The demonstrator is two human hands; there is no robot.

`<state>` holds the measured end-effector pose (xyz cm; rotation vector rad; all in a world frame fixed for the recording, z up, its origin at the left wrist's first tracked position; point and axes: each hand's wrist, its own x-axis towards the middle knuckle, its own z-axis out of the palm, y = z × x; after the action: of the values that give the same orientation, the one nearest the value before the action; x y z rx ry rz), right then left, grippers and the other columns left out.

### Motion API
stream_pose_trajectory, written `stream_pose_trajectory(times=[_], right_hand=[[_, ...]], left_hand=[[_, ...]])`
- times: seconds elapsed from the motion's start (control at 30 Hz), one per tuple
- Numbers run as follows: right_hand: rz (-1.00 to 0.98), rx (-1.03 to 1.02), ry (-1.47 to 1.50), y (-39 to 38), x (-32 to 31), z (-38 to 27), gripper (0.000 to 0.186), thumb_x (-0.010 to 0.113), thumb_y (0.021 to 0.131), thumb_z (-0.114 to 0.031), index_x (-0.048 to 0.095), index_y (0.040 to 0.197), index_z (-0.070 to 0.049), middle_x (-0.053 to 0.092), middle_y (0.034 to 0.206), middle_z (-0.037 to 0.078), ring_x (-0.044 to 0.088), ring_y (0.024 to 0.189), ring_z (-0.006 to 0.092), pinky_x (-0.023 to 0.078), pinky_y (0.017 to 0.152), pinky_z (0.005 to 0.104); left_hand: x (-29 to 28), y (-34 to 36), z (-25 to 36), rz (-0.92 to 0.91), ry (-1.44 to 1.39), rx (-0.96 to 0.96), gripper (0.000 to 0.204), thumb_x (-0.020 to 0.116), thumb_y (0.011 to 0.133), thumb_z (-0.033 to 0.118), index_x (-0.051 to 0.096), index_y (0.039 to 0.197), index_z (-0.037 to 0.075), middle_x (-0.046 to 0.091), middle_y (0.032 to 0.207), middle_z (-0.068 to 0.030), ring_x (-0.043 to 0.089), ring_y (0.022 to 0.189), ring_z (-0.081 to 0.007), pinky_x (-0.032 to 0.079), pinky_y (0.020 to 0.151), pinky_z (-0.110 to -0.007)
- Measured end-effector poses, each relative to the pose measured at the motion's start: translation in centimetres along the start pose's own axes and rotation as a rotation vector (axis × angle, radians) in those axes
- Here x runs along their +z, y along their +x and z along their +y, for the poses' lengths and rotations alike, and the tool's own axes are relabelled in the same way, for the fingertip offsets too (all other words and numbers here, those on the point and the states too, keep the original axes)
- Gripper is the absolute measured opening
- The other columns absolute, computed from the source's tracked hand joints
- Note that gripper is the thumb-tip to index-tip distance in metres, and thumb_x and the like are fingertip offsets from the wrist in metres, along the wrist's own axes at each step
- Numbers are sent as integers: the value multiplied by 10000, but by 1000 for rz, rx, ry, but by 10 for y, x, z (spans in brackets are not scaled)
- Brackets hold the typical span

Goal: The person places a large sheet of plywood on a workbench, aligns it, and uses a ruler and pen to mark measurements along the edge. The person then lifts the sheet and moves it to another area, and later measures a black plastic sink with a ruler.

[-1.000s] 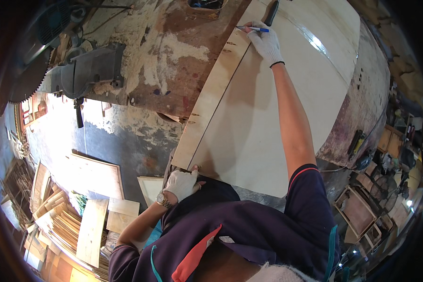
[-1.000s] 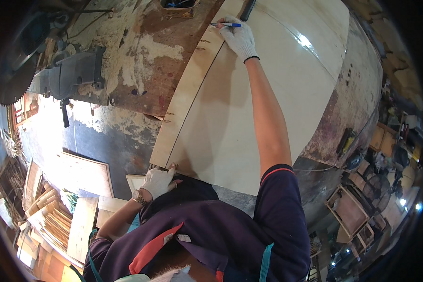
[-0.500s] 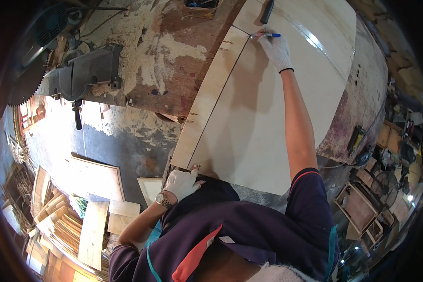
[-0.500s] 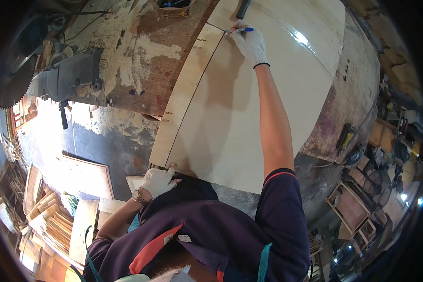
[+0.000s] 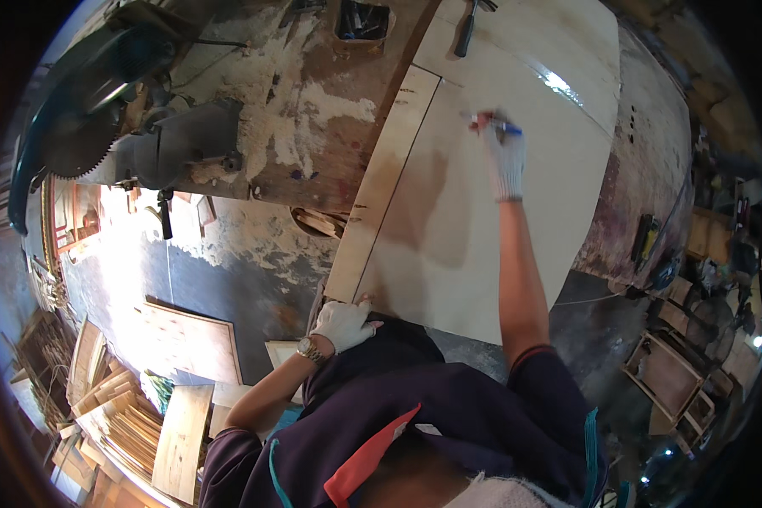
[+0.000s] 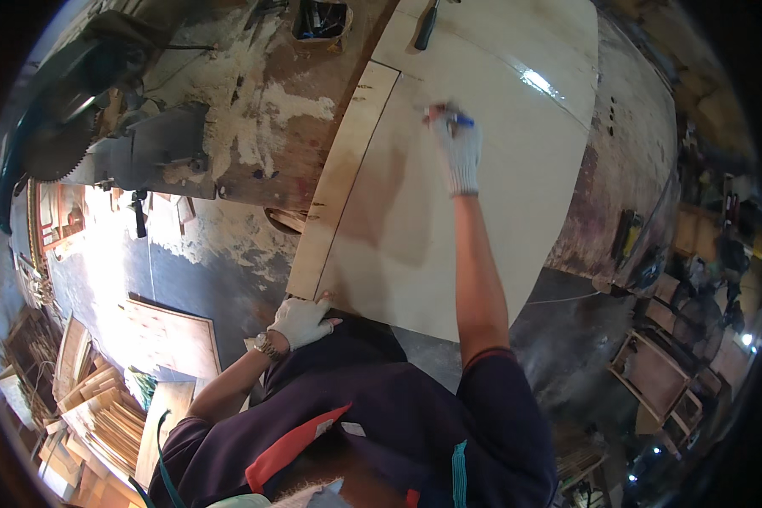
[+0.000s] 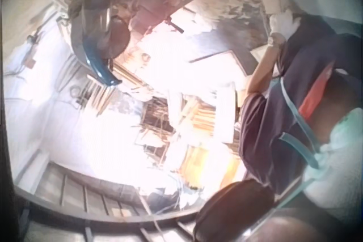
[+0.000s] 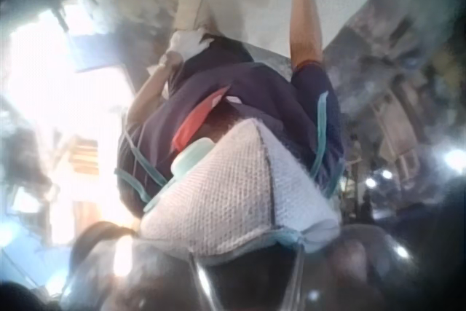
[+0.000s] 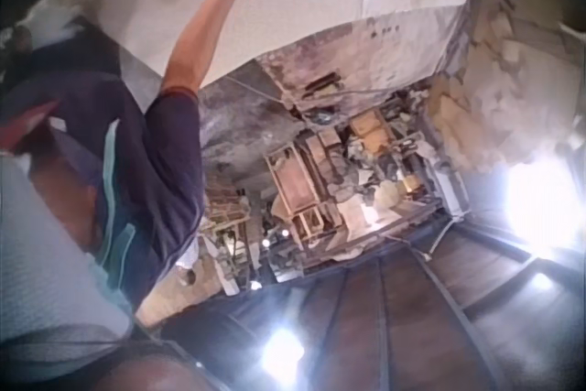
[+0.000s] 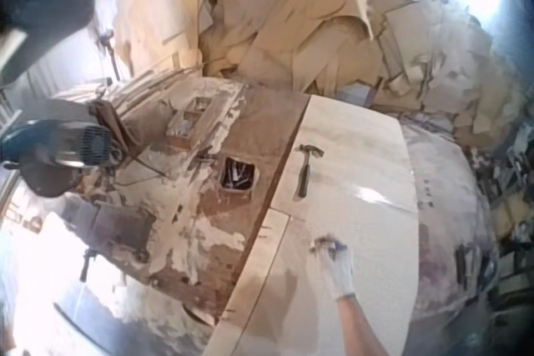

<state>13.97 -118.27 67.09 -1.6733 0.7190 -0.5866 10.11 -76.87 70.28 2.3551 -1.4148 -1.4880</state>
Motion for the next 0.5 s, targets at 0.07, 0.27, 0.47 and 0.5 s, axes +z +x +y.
stream_pose_trajectory(times=[0.07,0.27,0.47,0.5], right_hand=[[57,81,-35,-59,-7,-14,213,695,982,-242,698,945,-31,706,817,17,605,760,65,469,684,244],[124,272,73,-224,-13,-56,184,682,987,-206,670,969,-23,698,839,24,623,801,83,477,713,259],[118,104,260,-329,-12,-112,162,674,1006,-143,678,1053,12,722,926,70,678,891,137,510,806,276],[128,85,255,-338,-13,-122,150,688,991,-127,685,1042,14,724,922,72,679,884,139,510,800,275]], left_hand=[[1,-1,-3,14,-8,15,624,553,973,548,576,1388,83,700,748,-145,709,714,-353,555,663,-480],[-13,-7,-2,280,-153,199,569,600,983,443,548,1423,86,715,876,-180,727,873,-345,568,786,-472],[-23,-10,35,272,-1566,497,488,422,1114,357,474,1468,24,627,1367,-122,639,1188,-300,486,1041,-446],[-26,-16,44,170,-1811,636,494,402,1120,353,454,1472,12,578,1450,-139,590,1279,-324,454,1092,-460]])
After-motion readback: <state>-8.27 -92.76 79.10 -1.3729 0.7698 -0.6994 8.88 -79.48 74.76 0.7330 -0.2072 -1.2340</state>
